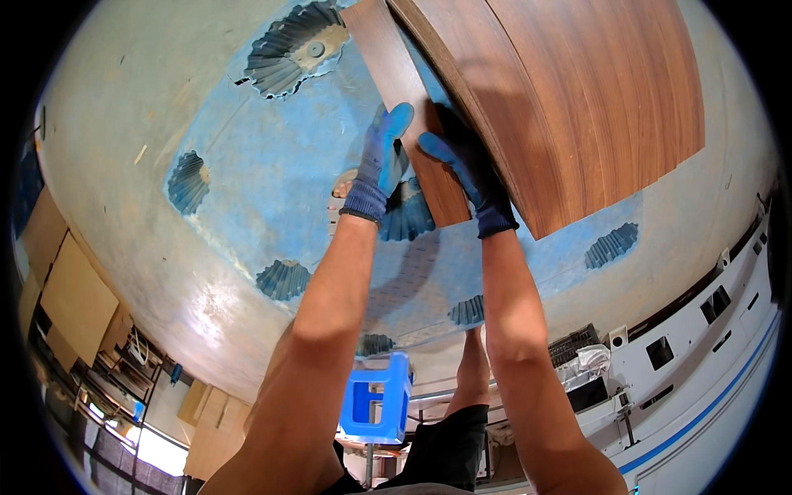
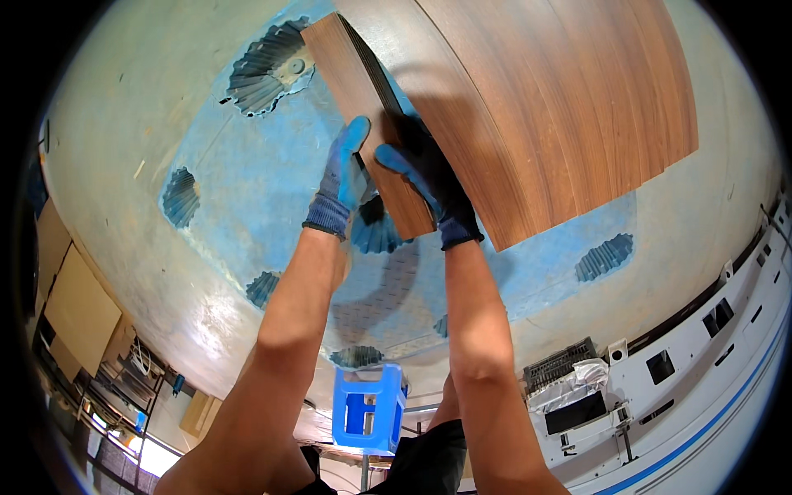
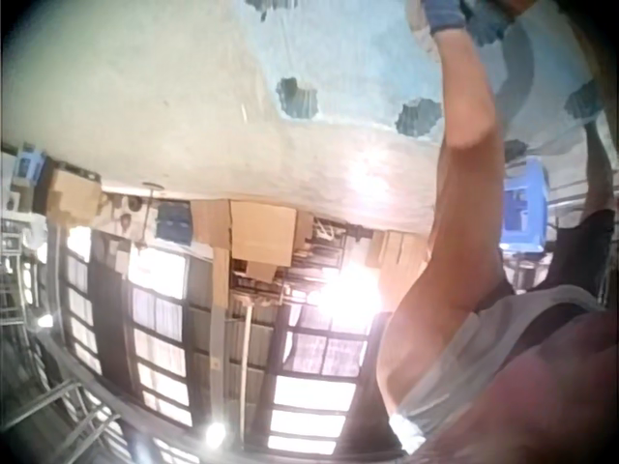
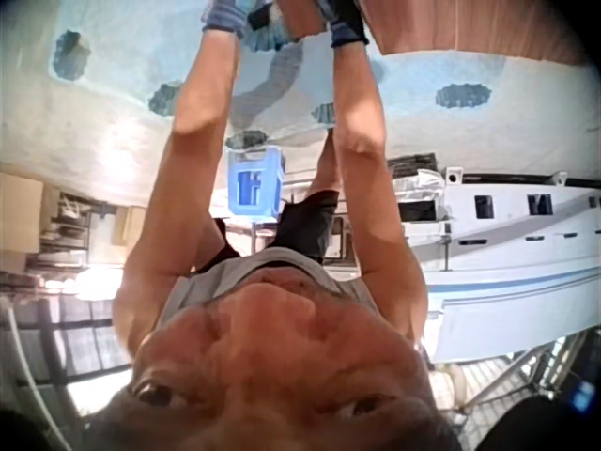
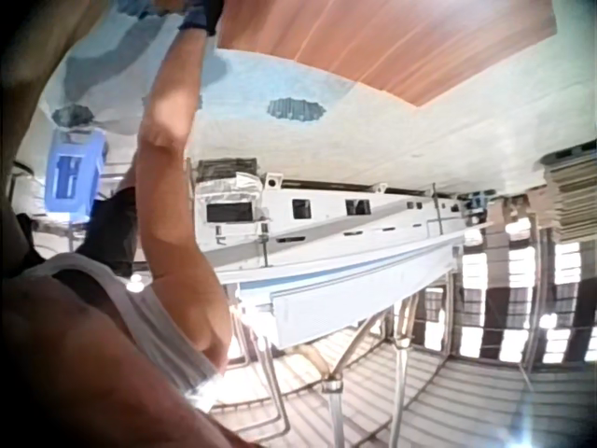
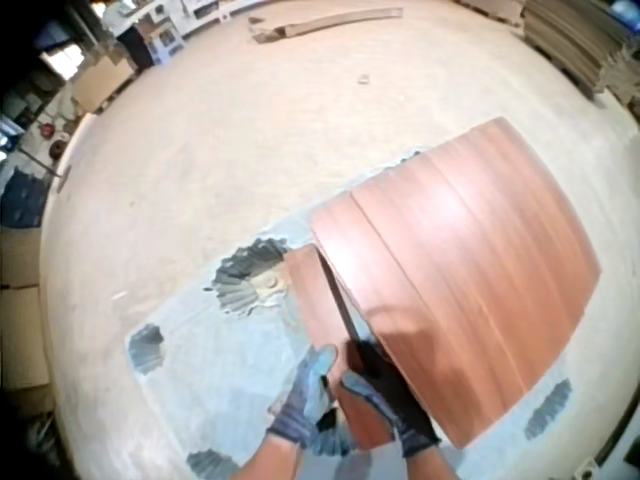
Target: The person collects wooden boards from a machine table, aligns them into stacks, and carries the stacks over to place them on a pallet.
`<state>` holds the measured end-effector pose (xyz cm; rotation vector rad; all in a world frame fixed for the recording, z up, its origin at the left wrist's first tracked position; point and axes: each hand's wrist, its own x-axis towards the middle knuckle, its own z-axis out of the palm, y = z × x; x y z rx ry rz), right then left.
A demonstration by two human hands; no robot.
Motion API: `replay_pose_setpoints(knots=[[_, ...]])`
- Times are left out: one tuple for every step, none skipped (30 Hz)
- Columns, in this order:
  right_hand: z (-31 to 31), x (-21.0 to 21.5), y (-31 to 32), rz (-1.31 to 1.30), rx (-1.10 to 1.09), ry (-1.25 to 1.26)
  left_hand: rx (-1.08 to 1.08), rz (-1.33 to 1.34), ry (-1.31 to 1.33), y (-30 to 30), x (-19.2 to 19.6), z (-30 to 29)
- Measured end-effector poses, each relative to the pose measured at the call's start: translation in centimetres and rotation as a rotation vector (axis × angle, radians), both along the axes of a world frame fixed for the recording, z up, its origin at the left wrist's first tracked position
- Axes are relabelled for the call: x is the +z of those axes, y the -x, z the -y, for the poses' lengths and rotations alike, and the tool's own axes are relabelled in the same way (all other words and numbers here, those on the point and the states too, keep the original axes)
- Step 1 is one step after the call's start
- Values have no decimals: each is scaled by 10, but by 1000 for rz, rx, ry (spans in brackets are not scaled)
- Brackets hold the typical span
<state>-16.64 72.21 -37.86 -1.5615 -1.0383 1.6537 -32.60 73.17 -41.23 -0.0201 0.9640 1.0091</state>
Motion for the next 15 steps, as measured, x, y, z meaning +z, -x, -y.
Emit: replay_pose_setpoints(knots=[[0, -1, -1, 18, 8, -10, -2, 3, 2, -3, 1, 0], [2, -1, -5, 22, 6, -8, 4, 24, 3, -5, 3, 1], [1, 11, -3, 37, 3, 29, 9, 41, 4, -5, 4, 0], [3, 20, -2, 52, 0, 67, 7, 41, 6, -5, 5, -2], [9, 18, -1, 53, -2, 70, 1, -1, -3, -6, 5, -3], [15, 18, -1, 70, -32, 24, -5, -39, -12, -9, 5, -5], [22, 19, -3, 88, -62, -22, -7, -33, -10, -12, 4, -5], [31, 23, -9, 94, -63, -20, -8, -96, -10, -16, 4, -5], [40, 35, -12, 232, -11, 43, -9, -167, -9, -17, 3, -4], [51, 47, -10, 362, 44, 106, -9, -176, -6, -14, 0, -3], [63, 58, -7, 402, 16, 149, -8, -175, -19, -11, -2, -3], [76, 70, -9, 457, -12, 190, -4, -161, -33, -14, -5, -3], [100, 75, -7, 450, -152, 221, -3, -166, -31, -15, -3, -4], [124, 75, -11, 457, -294, 250, -1, -174, -60, -26, 1, -5], [138, 73, -15, 459, -292, 250, 1, -190, -91, -31, 4, -8]])
